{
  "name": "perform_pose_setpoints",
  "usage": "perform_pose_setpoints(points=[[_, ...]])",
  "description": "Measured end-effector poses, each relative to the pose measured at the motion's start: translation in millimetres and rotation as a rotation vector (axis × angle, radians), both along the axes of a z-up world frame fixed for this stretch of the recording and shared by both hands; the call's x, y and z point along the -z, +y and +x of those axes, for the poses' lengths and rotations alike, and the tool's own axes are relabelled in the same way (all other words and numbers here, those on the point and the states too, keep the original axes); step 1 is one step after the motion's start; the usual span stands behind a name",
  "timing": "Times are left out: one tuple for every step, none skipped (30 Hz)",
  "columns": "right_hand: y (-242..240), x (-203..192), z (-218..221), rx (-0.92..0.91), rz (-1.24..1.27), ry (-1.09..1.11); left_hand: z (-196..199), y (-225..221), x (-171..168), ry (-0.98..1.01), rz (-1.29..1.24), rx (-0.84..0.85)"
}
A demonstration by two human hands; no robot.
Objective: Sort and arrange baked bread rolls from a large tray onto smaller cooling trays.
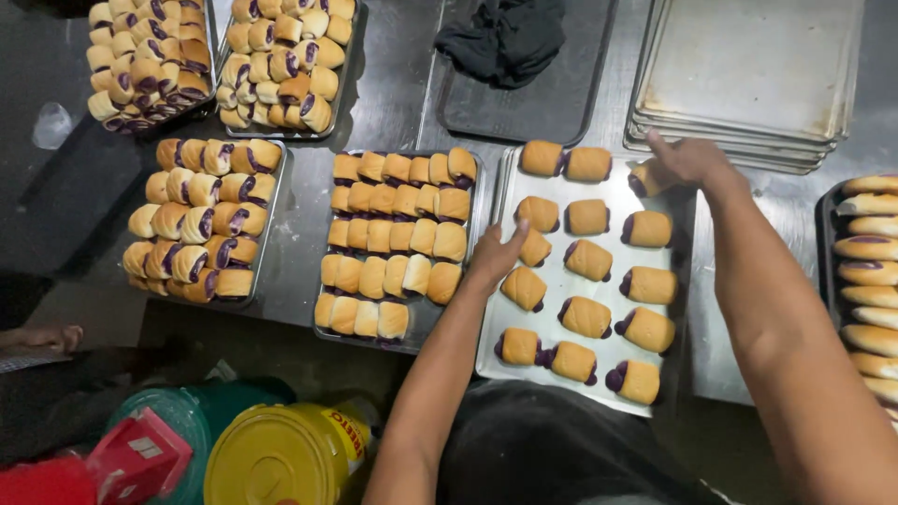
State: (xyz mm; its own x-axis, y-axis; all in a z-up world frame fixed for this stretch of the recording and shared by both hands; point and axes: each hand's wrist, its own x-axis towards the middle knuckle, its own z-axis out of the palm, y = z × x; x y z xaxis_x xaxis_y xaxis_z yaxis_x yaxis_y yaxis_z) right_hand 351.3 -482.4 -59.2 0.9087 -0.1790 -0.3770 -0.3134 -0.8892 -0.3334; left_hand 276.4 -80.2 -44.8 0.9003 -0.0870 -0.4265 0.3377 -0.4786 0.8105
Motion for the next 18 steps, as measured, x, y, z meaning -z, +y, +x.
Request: perform_pose_setpoints(points=[[-5, 6, -2, 0.019, -0.045, 0.000, 2, -3, 4, -0.036, 0.096, 0.061], [-3, -9, -9, 0.021, -0.045, 0.010, 7, -3, 19, -0.026, 0.096, 0.065], [-1, -25, -15, 0.079, -0.019, 0.009, 11, -3, 34, -0.111, 0.113, 0.116], [2, -38, -26, 0.140, 0.006, 0.014, 11, -2, 51, -0.190, 0.129, 0.172], [-2, -36, -37, 0.147, 0.005, 0.031, 1, 4, 36, -0.174, 0.127, 0.179], [-6, -37, -43, 0.145, 0.123, -0.098, -4, 9, 20, -0.213, 0.114, 0.163], [-11, -38, -49, 0.144, 0.241, -0.228, -8, 15, 3, -0.252, 0.100, 0.147], [-20, -31, -64, 0.137, 0.241, -0.215, -24, 30, -13, -0.239, 0.101, 0.139], [-29, -24, -78, -0.008, 0.089, -0.462, -38, 45, -29, -0.379, 0.117, 0.162], [-36, -15, -92, -0.162, -0.061, -0.703, -56, 61, -45, -0.513, 0.137, 0.179], [-23, -27, -107, -0.177, -0.052, -0.687, -68, 73, -44, -0.494, 0.142, 0.165], [-8, -38, -128, -0.162, -0.087, -0.608, -85, 86, -44, -0.549, 0.150, 0.223], [5, -51, -148, -0.147, -0.120, -0.530, -102, 98, -45, -0.603, 0.158, 0.281], [18, -53, -155, -0.159, -0.107, -0.516, -110, 99, -58, -0.585, 0.167, 0.271], [30, -56, -163, -0.232, -0.088, -0.535, -118, 100, -71, -0.610, 0.158, 0.377], [41, -62, -169, -0.297, -0.072, -0.567, -121, 99, -85, -0.645, 0.148, 0.491], [47, -63, -171, -0.302, -0.061, -0.564, -126, 91, -83, -0.639, 0.157, 0.487], [53, -66, -167, -0.293, -0.077, -0.463, -129, 84, -81, -0.709, 0.207, 0.584]])
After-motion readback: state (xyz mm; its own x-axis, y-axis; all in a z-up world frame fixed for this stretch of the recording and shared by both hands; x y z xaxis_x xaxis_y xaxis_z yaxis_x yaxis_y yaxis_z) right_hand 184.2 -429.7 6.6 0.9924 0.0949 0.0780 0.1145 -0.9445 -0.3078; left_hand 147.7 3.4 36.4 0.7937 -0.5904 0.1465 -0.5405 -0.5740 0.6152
